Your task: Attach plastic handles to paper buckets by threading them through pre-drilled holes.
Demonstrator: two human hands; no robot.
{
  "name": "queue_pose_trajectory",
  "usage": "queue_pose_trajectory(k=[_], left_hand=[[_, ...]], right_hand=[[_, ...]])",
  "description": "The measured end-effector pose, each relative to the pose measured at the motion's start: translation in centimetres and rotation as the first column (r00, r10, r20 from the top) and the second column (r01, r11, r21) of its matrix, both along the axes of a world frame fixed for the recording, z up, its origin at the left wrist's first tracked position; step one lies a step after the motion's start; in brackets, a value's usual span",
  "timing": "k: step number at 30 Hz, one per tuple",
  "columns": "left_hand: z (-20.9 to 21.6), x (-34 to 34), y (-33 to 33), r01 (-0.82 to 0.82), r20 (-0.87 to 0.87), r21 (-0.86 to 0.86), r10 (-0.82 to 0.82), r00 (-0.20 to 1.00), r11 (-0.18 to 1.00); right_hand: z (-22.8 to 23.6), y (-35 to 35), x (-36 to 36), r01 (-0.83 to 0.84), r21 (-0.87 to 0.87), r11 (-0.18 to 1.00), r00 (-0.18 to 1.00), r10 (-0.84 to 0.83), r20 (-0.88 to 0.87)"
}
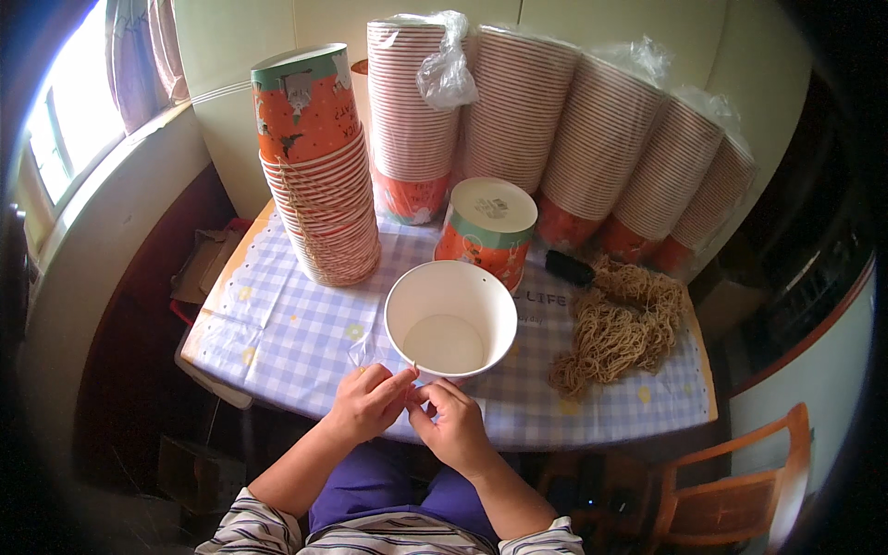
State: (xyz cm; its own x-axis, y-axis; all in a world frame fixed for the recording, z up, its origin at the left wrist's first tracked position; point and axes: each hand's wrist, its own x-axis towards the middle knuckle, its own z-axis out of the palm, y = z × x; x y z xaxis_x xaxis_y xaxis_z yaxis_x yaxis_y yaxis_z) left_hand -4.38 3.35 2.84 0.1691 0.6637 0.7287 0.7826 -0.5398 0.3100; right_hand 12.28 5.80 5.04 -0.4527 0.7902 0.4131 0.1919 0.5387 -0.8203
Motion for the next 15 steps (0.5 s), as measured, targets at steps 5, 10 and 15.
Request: queue_pose_trajectory(k=[5, 10, 15], left_hand=[[-1.4, 0.2, 0.6, -0.018, 0.073, 0.051, 0.014, 0.997, 0.999], [-3.7, 0.7, 1.2, -0.036, 0.273, 0.031, 0.027, 0.962, 0.999], [-2.7, 1.6, 0.6, -0.043, 0.445, -0.087, 0.078, 0.892, 0.995]], right_hand=[[-0.1, 0.2, -0.1, 0.053, 0.051, 0.997, 0.998, -0.055, 0.041], [-0.5, 0.5, -0.6, 0.123, 0.311, 0.942, 0.975, -0.173, 0.138], [-1.2, 0.8, -0.5, 0.203, 0.517, 0.832, 0.922, -0.34, 0.184]])
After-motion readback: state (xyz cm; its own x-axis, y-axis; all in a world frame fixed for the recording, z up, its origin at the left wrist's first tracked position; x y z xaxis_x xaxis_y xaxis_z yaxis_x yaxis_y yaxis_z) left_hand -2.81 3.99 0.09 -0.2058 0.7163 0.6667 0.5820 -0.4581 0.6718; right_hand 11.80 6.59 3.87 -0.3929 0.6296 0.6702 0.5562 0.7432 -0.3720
